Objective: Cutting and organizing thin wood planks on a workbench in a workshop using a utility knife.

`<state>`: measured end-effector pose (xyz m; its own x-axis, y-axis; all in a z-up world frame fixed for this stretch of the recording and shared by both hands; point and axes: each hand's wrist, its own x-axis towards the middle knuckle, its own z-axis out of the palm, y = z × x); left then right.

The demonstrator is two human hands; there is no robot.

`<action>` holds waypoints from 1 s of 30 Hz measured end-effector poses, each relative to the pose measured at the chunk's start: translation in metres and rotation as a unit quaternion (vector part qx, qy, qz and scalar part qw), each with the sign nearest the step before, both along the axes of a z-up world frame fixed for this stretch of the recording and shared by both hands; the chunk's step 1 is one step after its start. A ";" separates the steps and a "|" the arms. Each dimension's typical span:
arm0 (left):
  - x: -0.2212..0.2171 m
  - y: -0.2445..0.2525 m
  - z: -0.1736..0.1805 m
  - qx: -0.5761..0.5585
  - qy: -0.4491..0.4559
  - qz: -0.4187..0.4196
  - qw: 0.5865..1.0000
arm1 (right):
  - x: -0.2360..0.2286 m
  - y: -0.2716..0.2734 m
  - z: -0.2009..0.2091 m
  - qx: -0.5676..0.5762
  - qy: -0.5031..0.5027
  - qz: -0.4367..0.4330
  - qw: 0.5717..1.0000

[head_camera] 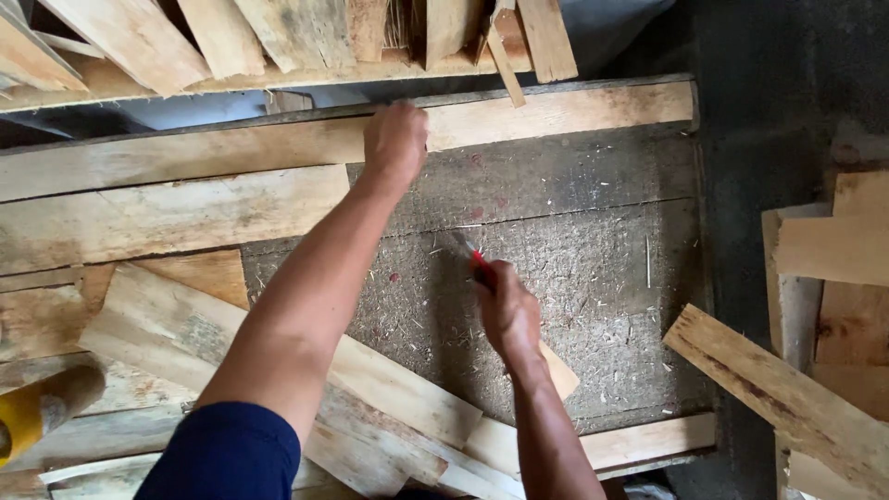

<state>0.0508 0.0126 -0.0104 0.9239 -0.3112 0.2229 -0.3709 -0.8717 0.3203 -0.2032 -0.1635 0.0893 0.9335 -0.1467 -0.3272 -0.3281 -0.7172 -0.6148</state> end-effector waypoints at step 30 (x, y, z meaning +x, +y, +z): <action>0.070 -0.064 0.025 0.175 0.319 -0.139 0.921 | 0.129 0.090 -0.049 -0.005 -0.039 0.028 0.999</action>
<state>0.1210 -0.0511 0.0142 0.7060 -0.5050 -0.4965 -0.4291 -0.8628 0.2674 -0.0743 -0.0739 0.0402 0.9630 -0.0964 -0.2516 -0.2385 -0.7398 -0.6292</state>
